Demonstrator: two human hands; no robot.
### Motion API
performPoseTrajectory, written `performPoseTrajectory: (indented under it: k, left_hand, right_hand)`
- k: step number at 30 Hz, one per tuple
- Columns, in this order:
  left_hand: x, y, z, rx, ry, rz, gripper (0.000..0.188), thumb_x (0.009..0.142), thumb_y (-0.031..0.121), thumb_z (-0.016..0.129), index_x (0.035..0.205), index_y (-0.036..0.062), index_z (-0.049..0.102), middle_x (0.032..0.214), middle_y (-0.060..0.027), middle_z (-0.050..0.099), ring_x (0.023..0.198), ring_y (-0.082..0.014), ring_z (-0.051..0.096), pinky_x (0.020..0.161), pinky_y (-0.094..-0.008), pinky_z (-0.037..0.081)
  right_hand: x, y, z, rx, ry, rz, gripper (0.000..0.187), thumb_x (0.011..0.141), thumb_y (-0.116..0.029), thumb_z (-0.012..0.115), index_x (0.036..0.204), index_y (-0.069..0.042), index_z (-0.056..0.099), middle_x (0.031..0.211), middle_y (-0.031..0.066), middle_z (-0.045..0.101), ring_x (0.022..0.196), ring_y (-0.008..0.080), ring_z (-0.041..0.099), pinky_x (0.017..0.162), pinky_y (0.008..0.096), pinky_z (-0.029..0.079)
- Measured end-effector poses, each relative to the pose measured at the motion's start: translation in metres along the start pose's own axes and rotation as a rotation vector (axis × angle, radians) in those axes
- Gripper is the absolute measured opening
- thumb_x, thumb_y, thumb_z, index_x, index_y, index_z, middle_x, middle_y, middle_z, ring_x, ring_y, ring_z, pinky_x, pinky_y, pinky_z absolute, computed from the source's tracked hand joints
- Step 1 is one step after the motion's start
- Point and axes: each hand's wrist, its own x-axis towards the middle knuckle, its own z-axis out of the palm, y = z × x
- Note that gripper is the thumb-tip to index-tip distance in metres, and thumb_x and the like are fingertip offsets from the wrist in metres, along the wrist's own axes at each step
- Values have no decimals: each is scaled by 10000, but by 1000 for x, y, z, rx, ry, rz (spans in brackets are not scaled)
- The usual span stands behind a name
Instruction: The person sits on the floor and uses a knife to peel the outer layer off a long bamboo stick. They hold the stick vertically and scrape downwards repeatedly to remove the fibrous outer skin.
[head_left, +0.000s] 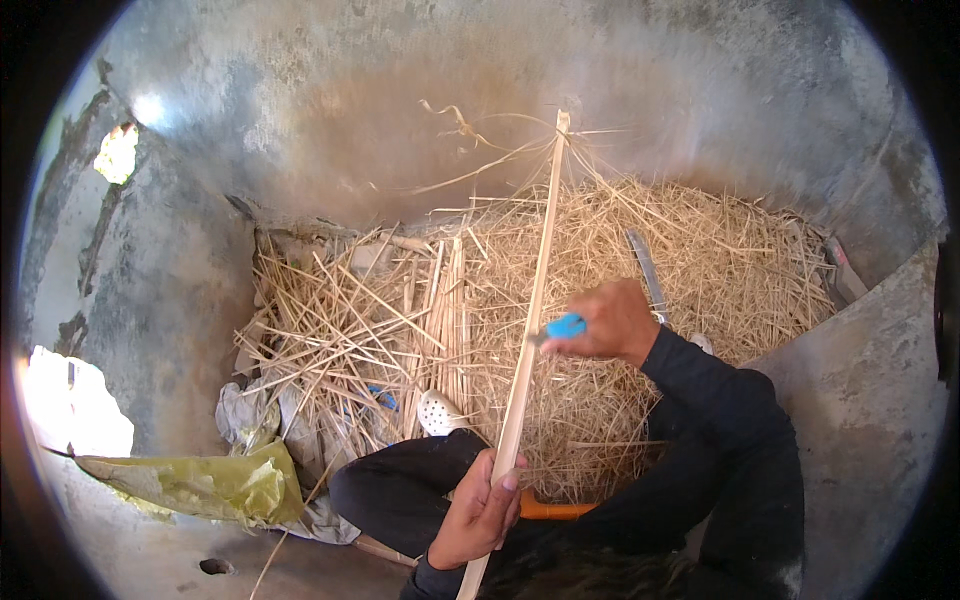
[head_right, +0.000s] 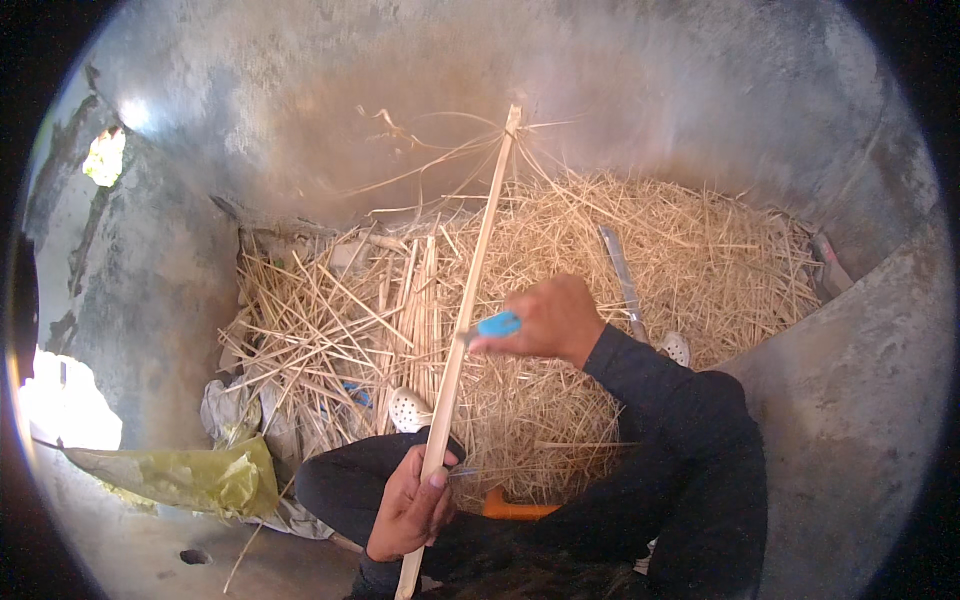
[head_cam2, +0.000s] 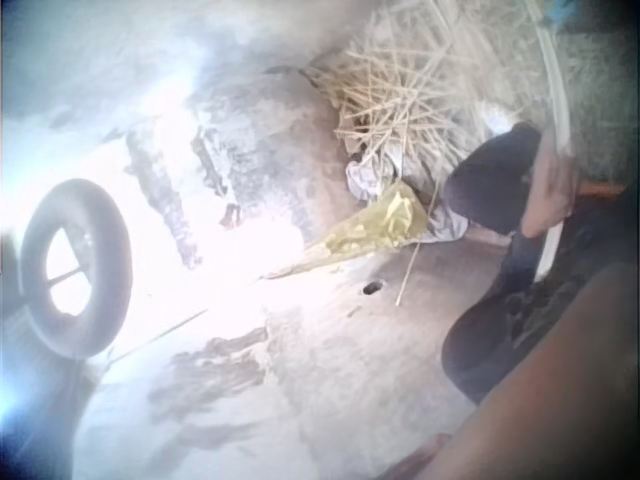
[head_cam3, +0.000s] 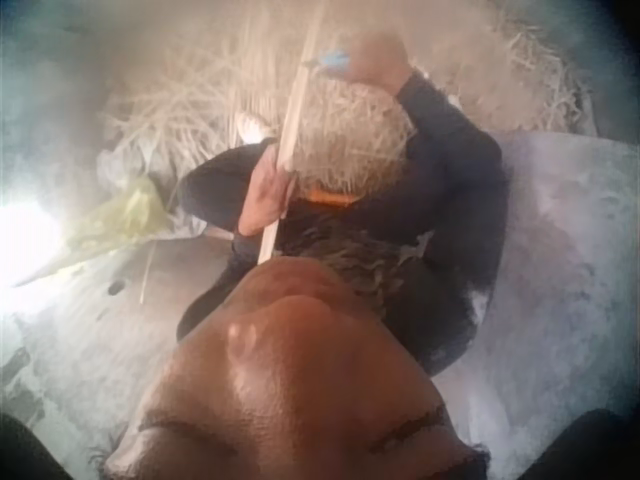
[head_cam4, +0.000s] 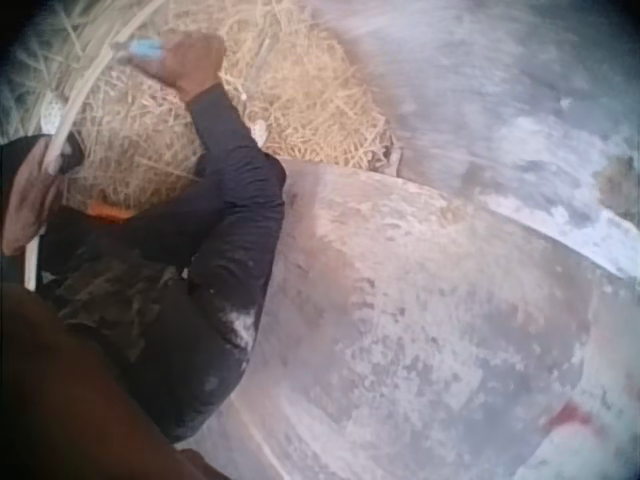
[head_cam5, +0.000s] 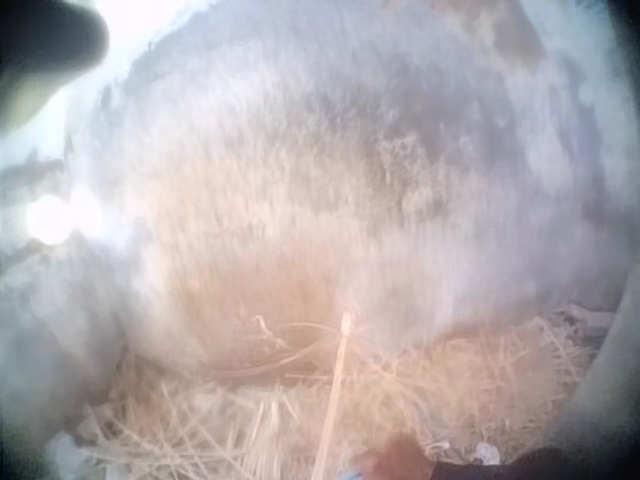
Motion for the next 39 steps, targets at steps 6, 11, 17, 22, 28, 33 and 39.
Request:
performPoseTrajectory:
  k: [6, 11, 17, 22, 28, 33, 39]
  left_hand:
    - [-6, -6, 2, -18, -56, 5, 270, 999, 256, 447, 1130, 21, 429, 527, 35, 386, 357, -61, 306, 362, -205, 271]
    - [-2, -9, 0, 218, 47, 133, 307, 1005, 242, 433, 1197, 3, 443, 595, 49, 413, 469, -30, 360, 442, -189, 287]
    - [-6, -2, 6, 297, 42, 150, 340, 1003, 209, 430, 1267, -5, 434, 672, 53, 431, 565, -24, 380, 509, -182, 292]
    - [-3, -3, 11, 144, -4, 76, 327, 999, 179, 433, 1269, -5, 446, 676, 57, 429, 558, -23, 376, 499, -182, 291]
    - [-2, -5, -1, 363, 146, 203, 392, 991, 112, 419, 1361, -18, 398, 760, -11, 521, 629, -42, 443, 586, -189, 393]
    - [-1, -3, -1, 474, 181, 251, 408, 971, 100, 451, 1349, -50, 413, 906, -100, 589, 740, -79, 503, 686, -223, 443]
    - [-3, -6, 1, 542, 191, 231, 413, 953, 88, 483, 1329, -73, 422, 939, -156, 634, 806, -115, 581, 734, -250, 467]
  right_hand:
    - [4, 38, 15, 150, 45, 243, 782, 760, -839, 393, 535, -119, 598, 406, 15, 447, 352, 161, 458, 374, 340, 352]
    - [-3, -4, 5, 139, -38, 11, 771, 744, -840, 420, 586, -117, 637, 427, 11, 478, 376, 189, 502, 398, 366, 387]
    - [7, 15, 5, 150, 119, 234, 677, 772, -739, 529, 589, -93, 620, 445, 74, 501, 388, 252, 513, 422, 387, 419]
    - [-10, -7, 12, 139, 107, 115, 726, 762, -776, 493, 549, -93, 615, 410, 58, 462, 350, 227, 478, 389, 374, 390]
    - [-7, -23, 0, 94, -29, -9, 778, 746, -826, 441, 512, -103, 607, 385, 44, 443, 336, 207, 473, 373, 360, 378]
    - [-7, -23, 8, 168, 6, 45, 820, 748, -848, 395, 496, -90, 578, 375, 42, 434, 316, 203, 456, 356, 365, 364]
    - [13, 14, -5, 158, -62, 267, 787, 764, -823, 416, 509, -94, 566, 384, 56, 435, 354, 197, 502, 388, 379, 421]
